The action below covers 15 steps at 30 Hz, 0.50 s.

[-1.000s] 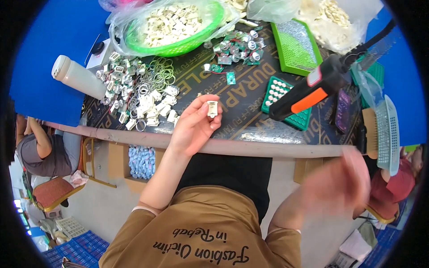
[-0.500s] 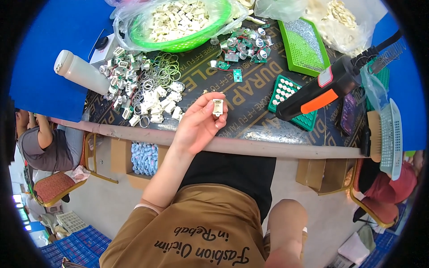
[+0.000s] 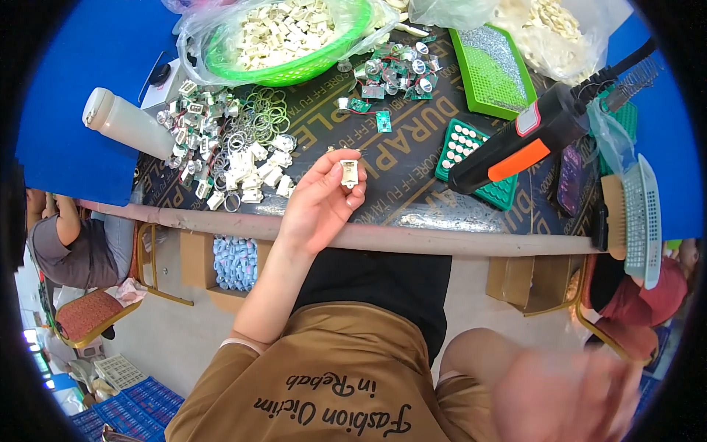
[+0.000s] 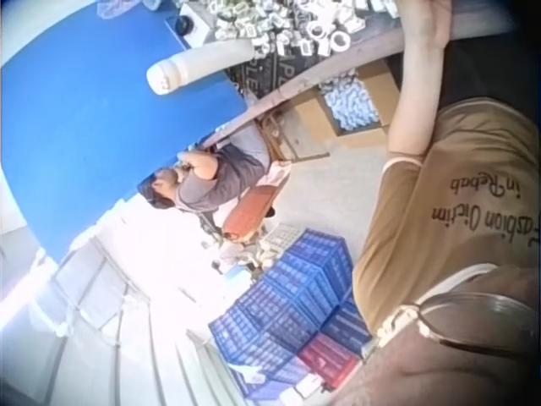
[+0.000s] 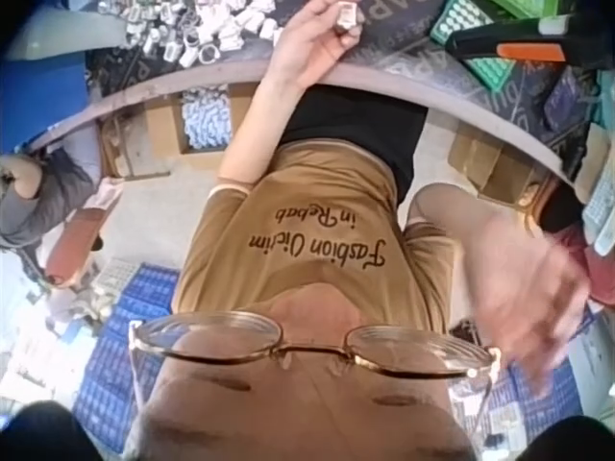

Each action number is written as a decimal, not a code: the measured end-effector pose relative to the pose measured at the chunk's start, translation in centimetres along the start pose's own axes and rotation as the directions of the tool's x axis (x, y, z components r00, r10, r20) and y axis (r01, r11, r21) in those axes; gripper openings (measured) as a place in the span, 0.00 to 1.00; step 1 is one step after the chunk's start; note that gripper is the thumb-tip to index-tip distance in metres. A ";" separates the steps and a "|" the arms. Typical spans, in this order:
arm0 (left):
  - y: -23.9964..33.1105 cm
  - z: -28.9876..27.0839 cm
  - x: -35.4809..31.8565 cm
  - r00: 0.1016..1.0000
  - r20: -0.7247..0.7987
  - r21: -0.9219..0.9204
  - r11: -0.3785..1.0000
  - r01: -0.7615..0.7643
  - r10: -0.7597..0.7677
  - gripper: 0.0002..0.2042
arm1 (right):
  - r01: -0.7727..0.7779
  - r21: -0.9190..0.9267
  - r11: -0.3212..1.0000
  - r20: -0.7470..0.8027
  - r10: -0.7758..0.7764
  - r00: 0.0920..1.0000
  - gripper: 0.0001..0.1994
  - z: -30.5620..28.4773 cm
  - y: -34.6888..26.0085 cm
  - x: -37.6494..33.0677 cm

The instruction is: Assembling small electronic components by placing a PCB into a plastic housing and securing it with an electric screwdriver.

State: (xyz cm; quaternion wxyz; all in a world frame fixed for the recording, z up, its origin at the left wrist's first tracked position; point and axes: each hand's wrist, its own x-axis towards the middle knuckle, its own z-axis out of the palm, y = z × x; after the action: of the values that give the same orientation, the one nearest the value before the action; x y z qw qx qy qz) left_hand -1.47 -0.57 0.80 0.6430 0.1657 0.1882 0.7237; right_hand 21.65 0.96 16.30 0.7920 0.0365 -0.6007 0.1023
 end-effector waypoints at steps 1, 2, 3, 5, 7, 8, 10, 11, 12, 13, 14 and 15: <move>-0.2 0.2 0.2 1.000 0.002 -0.001 1.000 0.004 -0.004 0.12 | 0.032 -0.178 0.983 -0.202 -0.069 0.977 0.10 -0.6 2.3 -1.1; -0.1 0.1 0.2 1.000 0.014 -0.016 1.000 0.005 -0.005 0.12 | -0.374 0.462 0.804 0.052 0.396 0.917 0.18 -5.2 3.4 -3.6; -0.4 0.2 0.4 1.000 0.005 -0.015 1.000 0.019 -0.019 0.12 | -0.156 -0.467 0.871 0.034 0.194 0.980 0.13 -3.2 6.5 -4.5; 0.0 0.0 0.0 1.000 -0.007 -0.017 1.000 0.007 -0.007 0.13 | -0.583 -0.620 0.525 0.004 0.746 0.666 0.08 -3.7 11.7 -7.0; 0.1 0.0 -0.1 0.999 -0.033 -0.038 0.999 0.015 -0.016 0.13 | -0.486 -0.729 0.483 0.286 0.859 0.425 0.08 -3.8 14.7 -9.4; 0.0 0.2 0.0 1.000 -0.023 -0.041 0.999 0.017 -0.018 0.13 | -0.268 -0.756 0.598 0.453 0.772 0.445 0.07 -4.7 16.2 -10.6; -0.1 0.1 -0.2 1.000 -0.018 -0.022 1.000 0.008 -0.008 0.13 | -0.204 -0.732 0.651 0.512 0.722 0.465 0.05 -4.4 16.9 -11.4; -0.1 0.0 -0.1 1.000 -0.020 -0.022 1.000 0.009 -0.009 0.13 | -0.137 -0.703 0.698 0.569 0.667 0.482 0.04 -4.3 17.2 -11.8; 0.0 0.0 0.0 1.000 -0.003 -0.029 1.000 0.009 -0.009 0.13 | -0.113 -0.688 0.717 0.589 0.643 0.490 0.04 -4.4 17.7 -12.0; 0.0 0.0 0.1 1.000 0.014 -0.036 0.999 0.009 -0.009 0.13 | -0.116 -0.687 0.718 0.590 0.643 0.488 0.04 -4.6 17.8 -12.2; 0.0 0.0 0.0 1.000 0.011 -0.035 0.999 0.008 -0.007 0.13 | -0.048 -0.673 0.738 0.622 0.600 0.503 0.04 -4.6 17.7 -12.3; 0.0 0.0 0.1 1.000 0.010 -0.037 0.999 0.011 -0.011 0.12 | 0.022 -0.657 0.753 0.653 0.554 0.516 0.03 -4.5 17.8 -12.3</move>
State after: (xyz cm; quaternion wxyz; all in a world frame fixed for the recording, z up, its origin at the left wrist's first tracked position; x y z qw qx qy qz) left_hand -1.46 -0.48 0.81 0.6508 0.1565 0.1723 0.7227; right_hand 19.11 17.71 2.09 0.3600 -0.2672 -0.8938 0.0091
